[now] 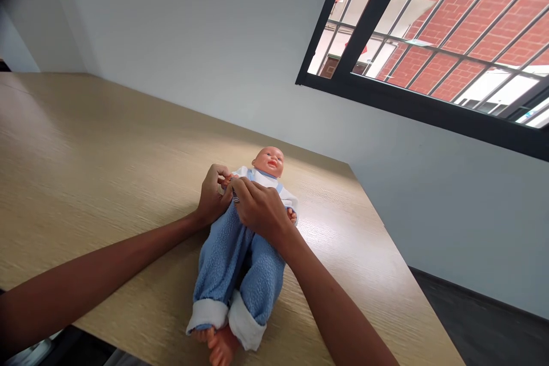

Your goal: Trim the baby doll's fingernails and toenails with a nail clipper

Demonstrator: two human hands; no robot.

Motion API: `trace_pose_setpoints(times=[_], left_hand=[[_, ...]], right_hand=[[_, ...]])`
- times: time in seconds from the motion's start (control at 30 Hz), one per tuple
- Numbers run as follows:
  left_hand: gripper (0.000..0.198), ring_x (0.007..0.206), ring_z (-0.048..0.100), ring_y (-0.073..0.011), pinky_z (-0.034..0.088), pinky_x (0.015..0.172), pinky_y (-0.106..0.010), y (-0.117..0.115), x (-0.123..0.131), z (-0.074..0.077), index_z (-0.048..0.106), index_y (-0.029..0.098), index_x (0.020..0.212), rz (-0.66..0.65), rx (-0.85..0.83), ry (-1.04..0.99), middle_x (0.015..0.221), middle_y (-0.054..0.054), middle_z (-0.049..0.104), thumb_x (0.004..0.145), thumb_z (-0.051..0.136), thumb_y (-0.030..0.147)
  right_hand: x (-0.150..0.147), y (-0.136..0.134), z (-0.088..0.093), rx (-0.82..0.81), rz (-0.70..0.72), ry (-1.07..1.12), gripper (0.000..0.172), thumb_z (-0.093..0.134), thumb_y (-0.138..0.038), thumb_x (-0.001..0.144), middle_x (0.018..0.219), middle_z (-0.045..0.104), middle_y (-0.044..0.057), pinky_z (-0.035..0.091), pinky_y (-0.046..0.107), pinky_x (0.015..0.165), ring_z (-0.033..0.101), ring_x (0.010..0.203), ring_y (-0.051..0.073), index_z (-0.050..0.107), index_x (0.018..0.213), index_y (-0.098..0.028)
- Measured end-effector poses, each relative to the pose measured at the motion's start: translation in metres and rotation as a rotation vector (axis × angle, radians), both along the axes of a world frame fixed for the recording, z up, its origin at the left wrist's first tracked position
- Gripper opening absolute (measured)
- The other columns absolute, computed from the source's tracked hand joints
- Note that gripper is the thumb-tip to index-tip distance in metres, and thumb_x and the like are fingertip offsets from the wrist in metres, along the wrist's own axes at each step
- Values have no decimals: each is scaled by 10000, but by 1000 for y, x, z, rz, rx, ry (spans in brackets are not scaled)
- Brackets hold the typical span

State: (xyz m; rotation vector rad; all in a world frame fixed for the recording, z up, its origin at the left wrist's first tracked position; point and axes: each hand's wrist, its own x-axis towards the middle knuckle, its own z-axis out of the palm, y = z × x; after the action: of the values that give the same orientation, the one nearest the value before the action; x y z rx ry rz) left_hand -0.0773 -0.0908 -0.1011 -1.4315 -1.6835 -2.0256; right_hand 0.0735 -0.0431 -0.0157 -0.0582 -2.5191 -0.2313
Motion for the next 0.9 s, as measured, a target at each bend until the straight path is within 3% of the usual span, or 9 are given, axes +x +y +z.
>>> trace_pose_setpoints(times=[0.23,0.43,0.63,0.7,0.9], left_hand=[[144,715,536,-134,454,686,-285,-1,1,2,484,217,934,-21,-4,-15,864,12,546,867,608,187],[132,728,541,-135,457,697,-286,-1,1,3,483,215,933,-19,1,-11,868,11,544,880,600,185],[114,731,540,-140,451,685,-286,-2,0,2,489,213,936,-16,8,22,873,6,543,892,594,211],[116,770,556,-150,459,708,-294,-3,-1,3,492,213,944,-20,12,40,886,-1,546,901,597,235],[121,821,572,-165,471,738,-308,-5,0,7,491,215,961,-21,11,62,898,-8,544,924,594,267]], right_hand=[[0,-2,0,121,-8,-13,187,409,-89,965,893,713,38,233,317,507,573,693,137,571,994,-179],[0,-3,2,38,-1,-10,208,414,-90,964,886,716,40,234,318,508,572,688,142,597,976,-187],[-2,0,-2,-293,8,90,81,559,-222,940,793,671,-5,368,259,531,585,616,119,576,1019,-226],[-5,4,-7,-459,-19,189,179,584,-304,945,756,634,-24,428,246,526,572,559,109,505,1088,-232],[-12,15,-15,-843,-87,367,179,443,-420,994,675,496,-66,380,237,391,457,422,92,381,1038,-257]])
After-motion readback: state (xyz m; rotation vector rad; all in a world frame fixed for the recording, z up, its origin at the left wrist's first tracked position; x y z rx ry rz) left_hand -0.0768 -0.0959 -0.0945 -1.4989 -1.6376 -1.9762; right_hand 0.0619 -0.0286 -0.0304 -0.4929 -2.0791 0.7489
